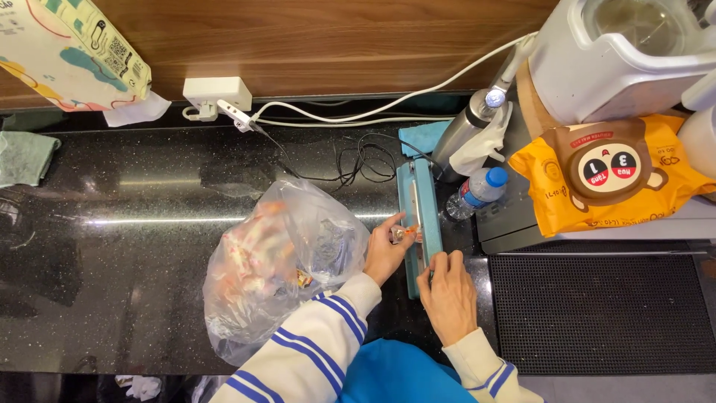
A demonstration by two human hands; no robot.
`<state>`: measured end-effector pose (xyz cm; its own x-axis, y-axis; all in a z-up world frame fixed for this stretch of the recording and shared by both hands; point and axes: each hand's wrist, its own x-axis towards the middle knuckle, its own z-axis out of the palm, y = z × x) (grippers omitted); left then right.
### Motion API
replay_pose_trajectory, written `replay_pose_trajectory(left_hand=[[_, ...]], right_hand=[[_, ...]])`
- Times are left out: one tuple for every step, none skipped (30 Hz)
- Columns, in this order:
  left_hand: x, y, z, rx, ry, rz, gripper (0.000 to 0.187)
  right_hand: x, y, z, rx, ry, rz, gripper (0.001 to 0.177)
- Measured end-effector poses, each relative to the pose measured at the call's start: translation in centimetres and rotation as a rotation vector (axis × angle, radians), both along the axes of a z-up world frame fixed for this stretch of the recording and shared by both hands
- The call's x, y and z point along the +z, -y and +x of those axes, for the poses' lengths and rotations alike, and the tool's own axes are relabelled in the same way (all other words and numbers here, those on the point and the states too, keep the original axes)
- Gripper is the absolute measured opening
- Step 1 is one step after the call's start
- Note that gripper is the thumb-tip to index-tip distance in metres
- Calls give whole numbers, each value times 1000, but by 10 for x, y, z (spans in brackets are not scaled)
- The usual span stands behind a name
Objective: Sealing individual plastic bags containing pastries using a manual heat sealer at a packaging station.
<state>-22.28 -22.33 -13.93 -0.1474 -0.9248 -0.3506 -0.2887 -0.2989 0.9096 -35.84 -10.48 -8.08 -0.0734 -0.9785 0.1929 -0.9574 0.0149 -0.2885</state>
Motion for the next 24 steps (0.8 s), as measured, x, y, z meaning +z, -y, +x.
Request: replay_pose_trajectory(left_hand=[[1,0,0,4,-19,6,62],[3,0,0,8,-38,12,63],[-1,-1,0,7,-38,13,63],[-4,-1,0,12,-46,6,62],[-7,-1,0,18,-55,-2,61],[-5,0,0,17,-54,-2,61],[-3,0,0,14,-52,4,61],[-2,0,0,11,-50,10,61],[-4,0,0,10,-50,11,61],[-6,0,-1,10,-39,5,61],[-8,1,-1,10,-29,0,60],[-6,0,0,8,-29,0,60],[-3,1,0,7,-26,12,61],[-1,1,0,6,-23,24,62],[-1,1,-1,6,-23,27,62],[-1,1,-1,6,-24,29,63],[-1,2,-1,7,-25,29,63],[-2,2,-1,7,-24,30,63],[-3,2,-1,7,-25,19,63],[-4,1,-1,7,-26,8,62],[-2,1,-1,6,-26,8,62],[0,1,-1,9,-30,22,62],[3,1,0,12,-34,36,62],[1,1,0,12,-33,35,62]], right_hand=[[0,0,1,2,-2,-4,17],[1,-1,1,3,-5,-7,17],[-1,-1,1,2,-4,-6,17],[-2,-1,1,4,-12,-13,17],[-3,-1,1,5,-19,-21,17],[-3,-1,2,4,-18,-21,17],[-4,-1,2,4,-23,-26,17],[-5,-1,2,4,-28,-32,17],[-6,-1,2,3,-28,-32,17],[-7,-1,2,5,-41,-37,17],[-9,-1,2,5,-54,-43,18],[-10,-2,2,3,-53,-43,18],[-11,-2,1,6,-56,-28,17],[-13,-2,1,8,-59,-13,16],[-13,-2,2,8,-59,-11,16],[-14,-3,2,12,-78,-1,16],[-14,-3,2,17,-96,6,16],[-15,-2,2,17,-95,7,16],[-14,-2,3,17,-103,-1,16],[-14,-3,3,18,-111,-8,16],[-14,-3,3,17,-111,-8,16],[-14,-3,2,18,-107,-5,16],[-14,-2,3,19,-102,-3,16],[-14,-3,3,19,-101,-4,16]])
